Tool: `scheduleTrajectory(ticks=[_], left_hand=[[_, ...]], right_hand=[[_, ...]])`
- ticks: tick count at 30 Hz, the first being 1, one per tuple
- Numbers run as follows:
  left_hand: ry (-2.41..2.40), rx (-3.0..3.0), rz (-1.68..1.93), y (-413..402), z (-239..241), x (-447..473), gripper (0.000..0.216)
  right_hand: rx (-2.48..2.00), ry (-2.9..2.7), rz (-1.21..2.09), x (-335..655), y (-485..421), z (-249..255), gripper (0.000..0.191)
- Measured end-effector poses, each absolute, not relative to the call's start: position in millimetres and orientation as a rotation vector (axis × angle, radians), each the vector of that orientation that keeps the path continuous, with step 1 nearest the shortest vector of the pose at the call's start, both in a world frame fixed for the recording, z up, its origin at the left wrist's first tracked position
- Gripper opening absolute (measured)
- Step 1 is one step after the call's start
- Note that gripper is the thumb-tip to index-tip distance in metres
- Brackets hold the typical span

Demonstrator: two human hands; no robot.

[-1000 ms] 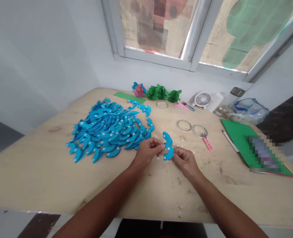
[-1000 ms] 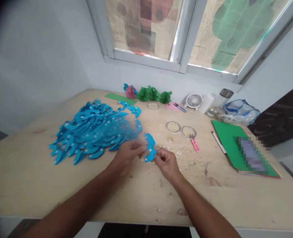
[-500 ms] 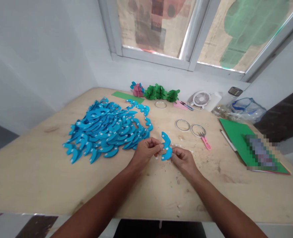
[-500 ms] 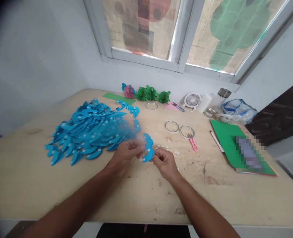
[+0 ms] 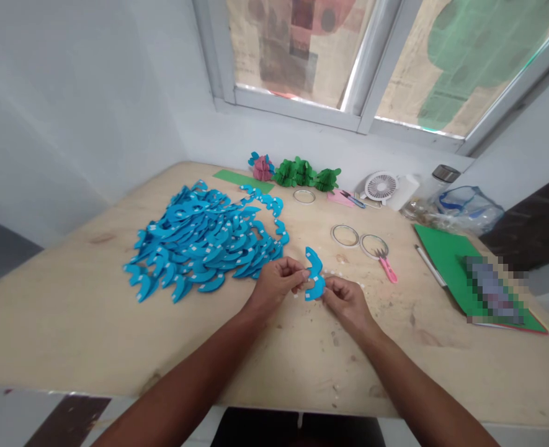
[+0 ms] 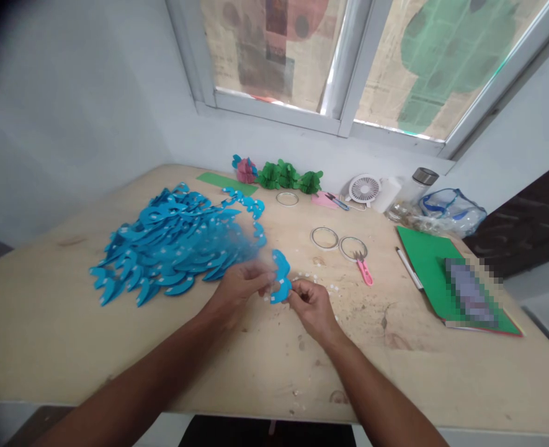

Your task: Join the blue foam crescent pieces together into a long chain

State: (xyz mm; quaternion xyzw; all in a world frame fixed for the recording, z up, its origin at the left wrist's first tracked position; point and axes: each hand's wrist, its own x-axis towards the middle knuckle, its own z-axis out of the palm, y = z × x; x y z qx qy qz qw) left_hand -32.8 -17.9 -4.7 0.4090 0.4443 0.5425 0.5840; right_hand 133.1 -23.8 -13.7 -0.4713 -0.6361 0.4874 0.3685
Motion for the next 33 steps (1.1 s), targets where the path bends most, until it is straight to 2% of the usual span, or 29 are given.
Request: scheduleTrajectory(ticks=[7, 33], left_hand=[[1.067, 0.952, 1.28, -20.8, 0.1, -32.1, 0.014], [1.082, 0.952, 1.214, -15.1, -8.1, -32.9, 0.026]], right_hand=[[-1.198, -1.623, 1.266, 133.9, -23.6, -14.9, 0.028], [-1.164, -1.64, 1.255, 135.2, -22.5, -14.9, 0.029]])
